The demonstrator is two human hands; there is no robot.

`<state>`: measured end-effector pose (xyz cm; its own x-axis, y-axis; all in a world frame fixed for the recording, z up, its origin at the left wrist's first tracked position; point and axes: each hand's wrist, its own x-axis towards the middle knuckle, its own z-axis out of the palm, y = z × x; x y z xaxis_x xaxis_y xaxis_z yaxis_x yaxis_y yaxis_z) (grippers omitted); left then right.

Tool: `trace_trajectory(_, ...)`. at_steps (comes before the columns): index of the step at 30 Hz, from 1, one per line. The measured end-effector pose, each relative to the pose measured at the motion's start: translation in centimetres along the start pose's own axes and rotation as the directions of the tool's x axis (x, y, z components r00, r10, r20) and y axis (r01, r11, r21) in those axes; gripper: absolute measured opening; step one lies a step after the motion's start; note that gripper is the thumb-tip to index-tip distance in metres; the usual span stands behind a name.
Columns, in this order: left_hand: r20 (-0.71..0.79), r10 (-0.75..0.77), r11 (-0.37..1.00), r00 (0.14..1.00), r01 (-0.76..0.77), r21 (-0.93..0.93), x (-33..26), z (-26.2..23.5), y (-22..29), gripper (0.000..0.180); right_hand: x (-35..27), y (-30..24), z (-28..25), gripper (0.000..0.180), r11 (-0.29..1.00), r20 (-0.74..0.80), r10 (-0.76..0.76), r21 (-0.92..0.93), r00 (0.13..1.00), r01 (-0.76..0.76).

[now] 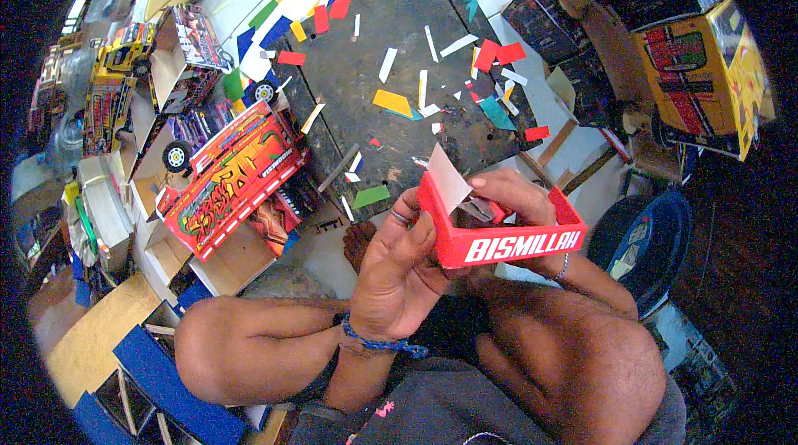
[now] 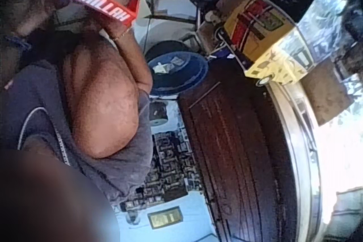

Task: The person assembles a red cardboard frame by folding, cutting, and trimming the edges. They use scissors and a utility knife to shape the piece and attach a white strip to the interior.

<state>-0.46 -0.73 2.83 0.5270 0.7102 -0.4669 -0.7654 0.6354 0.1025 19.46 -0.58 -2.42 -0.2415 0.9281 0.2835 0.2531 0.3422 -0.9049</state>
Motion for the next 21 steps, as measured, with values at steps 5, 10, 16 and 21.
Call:
trace_trajectory(5,-0.089,-0.024,0.993,0.996,0.034,0.111,0.3,1.0,0.0,0.042,-1.4,1.1,0.4,0.059,0.997,0.065,0.075,0.030,0.995,-0.077)
trace_trajectory(10,-0.109,-0.029,0.990,0.994,0.044,0.137,0.4,1.1,-0.9,0.041,-2.6,2.8,2.2,0.058,0.981,0.026,0.085,0.170,0.996,-0.088)
trace_trajectory(16,-0.093,0.066,0.976,0.994,-0.045,0.211,-0.5,2.1,0.1,0.038,-3.9,2.8,3.2,0.055,0.687,0.346,0.398,0.501,0.850,-0.526)
trace_trajectory(21,0.040,0.294,0.808,0.955,-0.271,0.524,-2.3,3.8,1.4,0.046,-4.4,2.3,4.2,0.047,0.923,0.025,0.217,0.321,0.976,-0.214)
